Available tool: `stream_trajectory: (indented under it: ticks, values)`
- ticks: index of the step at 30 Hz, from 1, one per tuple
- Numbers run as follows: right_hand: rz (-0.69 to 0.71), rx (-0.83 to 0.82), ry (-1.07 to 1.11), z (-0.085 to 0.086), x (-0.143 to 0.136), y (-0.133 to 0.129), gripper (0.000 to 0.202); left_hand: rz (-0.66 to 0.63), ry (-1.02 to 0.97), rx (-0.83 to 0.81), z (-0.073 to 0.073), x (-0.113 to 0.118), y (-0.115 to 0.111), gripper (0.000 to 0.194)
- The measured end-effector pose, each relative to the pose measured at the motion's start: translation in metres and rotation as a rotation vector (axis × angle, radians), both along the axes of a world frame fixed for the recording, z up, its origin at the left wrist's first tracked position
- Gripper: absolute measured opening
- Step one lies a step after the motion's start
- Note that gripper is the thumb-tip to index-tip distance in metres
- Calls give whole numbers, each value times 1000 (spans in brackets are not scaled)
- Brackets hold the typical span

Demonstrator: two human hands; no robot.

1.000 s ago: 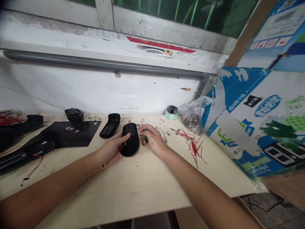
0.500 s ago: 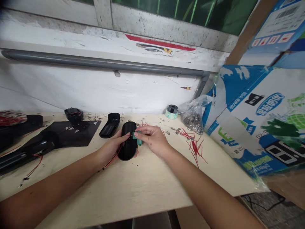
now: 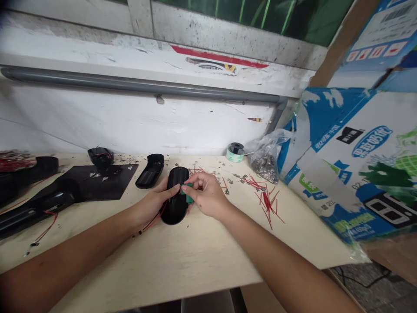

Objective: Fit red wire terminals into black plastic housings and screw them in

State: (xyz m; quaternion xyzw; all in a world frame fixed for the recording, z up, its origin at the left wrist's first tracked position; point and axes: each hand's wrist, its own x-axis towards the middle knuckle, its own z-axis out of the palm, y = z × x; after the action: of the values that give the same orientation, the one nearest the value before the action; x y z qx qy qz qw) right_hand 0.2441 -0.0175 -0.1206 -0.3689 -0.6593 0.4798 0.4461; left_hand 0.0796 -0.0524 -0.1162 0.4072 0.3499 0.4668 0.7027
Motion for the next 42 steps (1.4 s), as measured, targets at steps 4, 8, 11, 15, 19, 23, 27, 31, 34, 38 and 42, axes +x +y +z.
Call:
stream_trajectory:
  ticks: [4, 8, 11, 15, 19, 23, 27, 31, 34, 38, 42]
  values:
    - [-30, 26, -20, -3, -2, -1, 39, 0, 36, 9, -1, -1, 1, 48]
    - [-56, 5, -24, -4, -4, -1, 38, -13, 37, 14, -4, -2, 2, 50]
    - [-60, -22, -22, -5, -6, 0, 38, -12, 35, 10, -5, -3, 4, 47]
    - [-49, -46, 4, -8, -4, 3, 39, -21, 10, -20, -7, -5, 5, 49]
    - [-10, -114, 44, -11, -2, 5, 40, -46, -11, -33, -7, -6, 6, 51]
    - [-14, -101, 30, -11, -2, 5, 38, -22, 10, -31, -3, -4, 5, 50]
    - [-29, -82, 12, -9, -3, 5, 36, 1, 15, -24, -1, -3, 4, 49]
    - [-4, -110, 37, -7, -3, 4, 36, 6, 38, -24, 0, -3, 4, 50]
    - [-1, -124, 54, -7, -3, 4, 35, 6, 46, -18, 1, -3, 3, 52]
    - [-23, -157, 73, -6, -4, 3, 34, 3, 31, -39, 1, -2, 4, 50]
    - [22, -300, 207, -2, -2, 3, 41, -16, -65, -120, 0, -3, 9, 44]
